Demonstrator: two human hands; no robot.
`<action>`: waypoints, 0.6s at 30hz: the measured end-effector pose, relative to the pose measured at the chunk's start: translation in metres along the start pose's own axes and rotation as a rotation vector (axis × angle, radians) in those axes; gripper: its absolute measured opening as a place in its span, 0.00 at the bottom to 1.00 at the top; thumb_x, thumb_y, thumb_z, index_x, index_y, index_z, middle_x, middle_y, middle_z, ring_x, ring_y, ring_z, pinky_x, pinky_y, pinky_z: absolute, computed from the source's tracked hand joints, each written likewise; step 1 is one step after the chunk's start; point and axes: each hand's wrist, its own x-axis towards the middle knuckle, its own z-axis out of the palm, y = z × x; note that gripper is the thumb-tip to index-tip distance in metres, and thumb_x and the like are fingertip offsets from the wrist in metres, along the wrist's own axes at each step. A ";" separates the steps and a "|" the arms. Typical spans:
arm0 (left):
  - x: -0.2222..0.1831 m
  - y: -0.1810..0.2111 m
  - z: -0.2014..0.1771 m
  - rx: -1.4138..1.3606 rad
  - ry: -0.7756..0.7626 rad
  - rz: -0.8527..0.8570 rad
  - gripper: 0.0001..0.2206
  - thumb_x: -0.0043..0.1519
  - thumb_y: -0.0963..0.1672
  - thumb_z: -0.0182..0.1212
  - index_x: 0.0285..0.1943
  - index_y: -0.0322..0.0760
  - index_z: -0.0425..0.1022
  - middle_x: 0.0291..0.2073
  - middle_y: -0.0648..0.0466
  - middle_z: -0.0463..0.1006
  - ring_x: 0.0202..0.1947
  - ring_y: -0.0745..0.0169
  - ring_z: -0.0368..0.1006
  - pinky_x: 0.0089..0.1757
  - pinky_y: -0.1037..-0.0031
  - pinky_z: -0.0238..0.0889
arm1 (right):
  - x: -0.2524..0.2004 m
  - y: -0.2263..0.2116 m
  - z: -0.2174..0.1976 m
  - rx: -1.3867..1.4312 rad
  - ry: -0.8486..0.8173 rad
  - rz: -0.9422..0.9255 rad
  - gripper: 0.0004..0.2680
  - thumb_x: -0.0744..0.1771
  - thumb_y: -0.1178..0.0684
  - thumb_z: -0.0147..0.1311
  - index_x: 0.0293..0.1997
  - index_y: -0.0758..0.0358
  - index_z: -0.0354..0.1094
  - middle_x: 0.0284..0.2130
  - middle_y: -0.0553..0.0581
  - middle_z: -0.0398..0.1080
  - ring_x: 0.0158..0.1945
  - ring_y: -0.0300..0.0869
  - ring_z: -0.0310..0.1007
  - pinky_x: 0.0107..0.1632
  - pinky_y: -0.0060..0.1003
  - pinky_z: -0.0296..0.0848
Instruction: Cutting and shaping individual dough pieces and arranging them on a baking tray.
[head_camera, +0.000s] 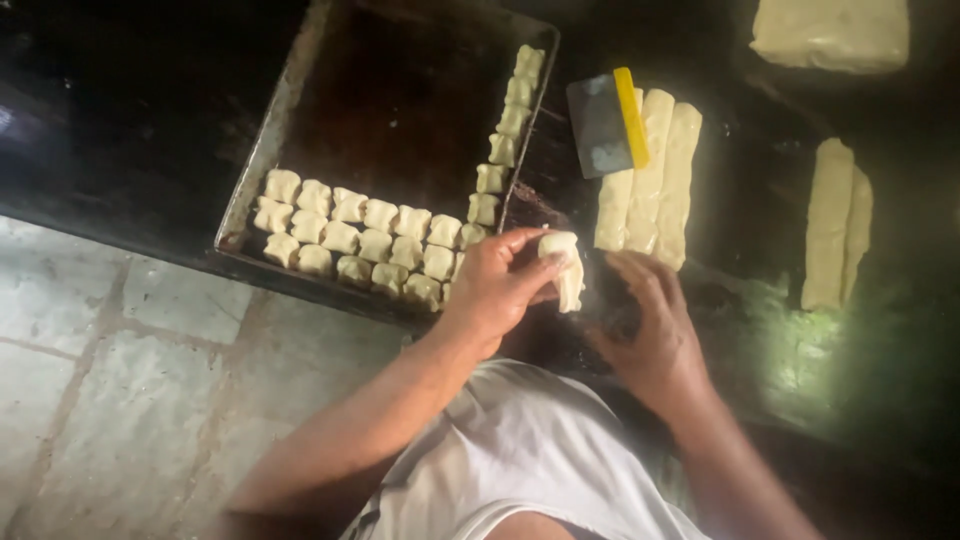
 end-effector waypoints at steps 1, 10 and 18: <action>-0.002 0.001 -0.002 -0.002 0.002 0.003 0.14 0.62 0.40 0.64 0.56 0.27 0.76 0.43 0.49 0.83 0.41 0.63 0.81 0.43 0.73 0.79 | 0.000 0.005 0.004 0.000 -0.002 -0.003 0.24 0.56 0.58 0.67 0.58 0.64 0.66 0.53 0.66 0.67 0.53 0.53 0.69 0.51 0.44 0.73; -0.022 0.036 -0.022 0.373 -0.044 0.003 0.13 0.60 0.42 0.63 0.51 0.28 0.81 0.35 0.54 0.86 0.33 0.69 0.84 0.36 0.77 0.76 | 0.043 0.016 0.022 -0.291 0.041 -0.472 0.05 0.64 0.63 0.65 0.37 0.61 0.74 0.42 0.53 0.77 0.46 0.47 0.76 0.51 0.46 0.73; -0.032 0.042 -0.090 0.509 0.024 0.135 0.25 0.57 0.40 0.61 0.66 0.31 0.69 0.38 0.53 0.87 0.38 0.73 0.82 0.41 0.80 0.73 | 0.068 -0.033 0.064 0.092 -0.460 0.379 0.08 0.63 0.58 0.63 0.45 0.56 0.79 0.38 0.54 0.83 0.41 0.41 0.84 0.44 0.34 0.81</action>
